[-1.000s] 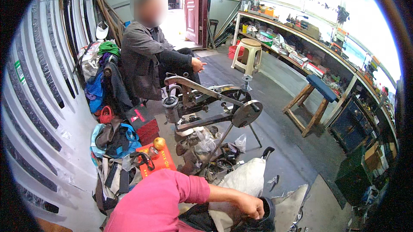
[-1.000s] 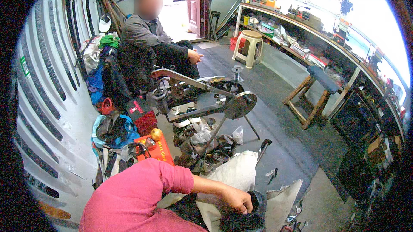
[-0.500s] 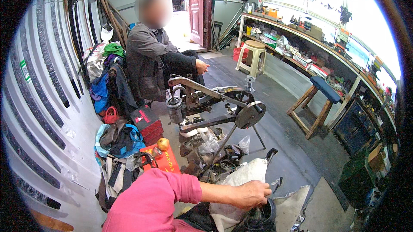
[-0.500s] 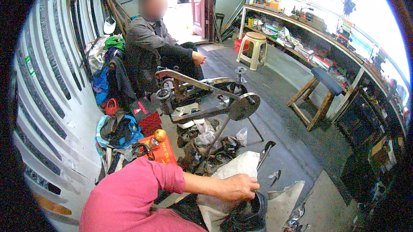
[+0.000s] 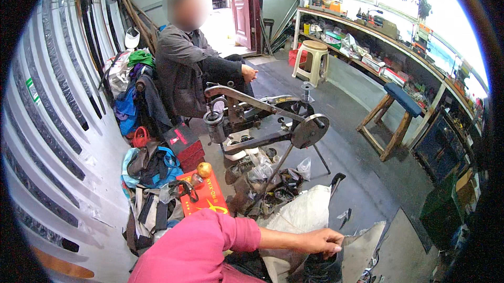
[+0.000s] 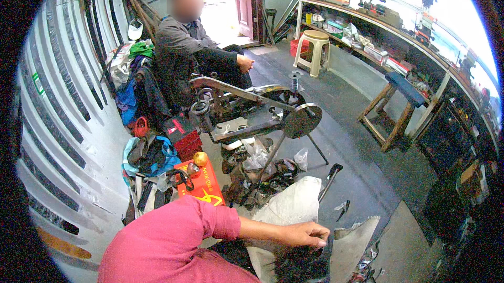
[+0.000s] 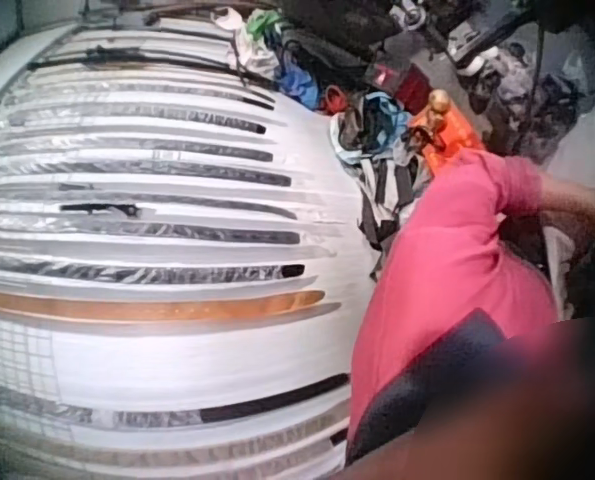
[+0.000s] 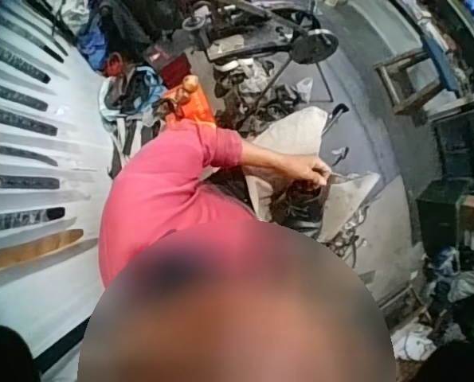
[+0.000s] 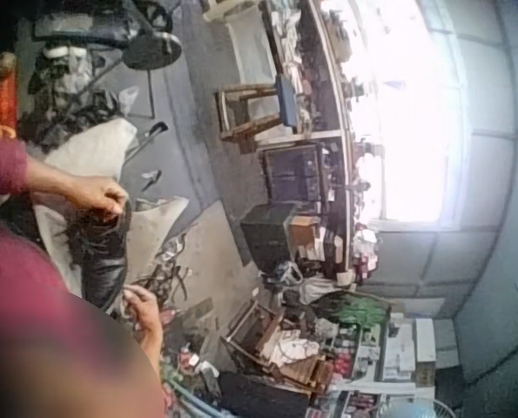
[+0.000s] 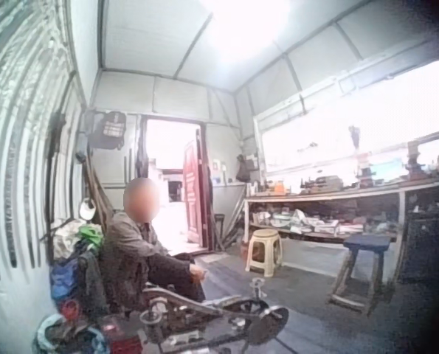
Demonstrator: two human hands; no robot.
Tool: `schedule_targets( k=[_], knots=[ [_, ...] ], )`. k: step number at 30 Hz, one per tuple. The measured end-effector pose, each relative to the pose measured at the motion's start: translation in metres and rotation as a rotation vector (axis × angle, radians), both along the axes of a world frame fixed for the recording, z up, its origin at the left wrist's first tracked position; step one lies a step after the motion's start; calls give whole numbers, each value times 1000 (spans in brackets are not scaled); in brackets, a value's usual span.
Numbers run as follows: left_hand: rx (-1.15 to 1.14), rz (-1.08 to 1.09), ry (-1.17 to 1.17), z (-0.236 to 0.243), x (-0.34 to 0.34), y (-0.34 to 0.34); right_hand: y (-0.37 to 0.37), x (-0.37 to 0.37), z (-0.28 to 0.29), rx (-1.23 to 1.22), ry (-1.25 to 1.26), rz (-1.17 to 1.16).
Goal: The person uses a hand sewing awl and thread to stitch the upper of a black shoe. They repeatedly pierce the leather and pull the thread through while holding the shoe on a padded surface.
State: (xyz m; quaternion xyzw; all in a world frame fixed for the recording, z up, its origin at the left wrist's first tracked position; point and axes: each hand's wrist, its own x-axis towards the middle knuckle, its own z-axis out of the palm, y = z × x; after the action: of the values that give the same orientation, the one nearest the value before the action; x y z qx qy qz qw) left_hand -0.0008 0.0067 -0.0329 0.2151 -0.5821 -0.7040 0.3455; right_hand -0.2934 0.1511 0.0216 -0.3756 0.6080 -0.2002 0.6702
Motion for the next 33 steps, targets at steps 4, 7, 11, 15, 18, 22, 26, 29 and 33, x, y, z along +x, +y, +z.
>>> schedule_targets(
  k=[4, 7, 11, 15, 18, 22, 26, 29, 33],
  knots=[
    [-302, 60, -319, -14, 7, 16, -1, -4, -7, -50, -13, 20],
    [-222, -43, -407, -19, 9, 22, -3, -4, -9, -76, -45, 55],
    [410, -261, -313, -23, 5, 12, -7, -1, -5, -18, -67, 36],
    [842, -94, 257, -25, 4, 22, -9, 0, -3, -24, -58, 31],
    [826, -70, -11, -22, 15, 35, -9, 1, -6, -26, -55, 25],
    [743, -182, -292, -12, 16, 37, -9, 1, -6, -37, -56, 62],
    [879, -525, -59, -5, 6, 24, -13, 6, -3, -48, -53, 79],
    [916, -622, -118, -7, -9, 19, -14, 11, 0, -96, -43, 89],
    [950, -445, -310, -16, -29, 19, -13, 16, 8, -112, -13, 42]
  ],
)
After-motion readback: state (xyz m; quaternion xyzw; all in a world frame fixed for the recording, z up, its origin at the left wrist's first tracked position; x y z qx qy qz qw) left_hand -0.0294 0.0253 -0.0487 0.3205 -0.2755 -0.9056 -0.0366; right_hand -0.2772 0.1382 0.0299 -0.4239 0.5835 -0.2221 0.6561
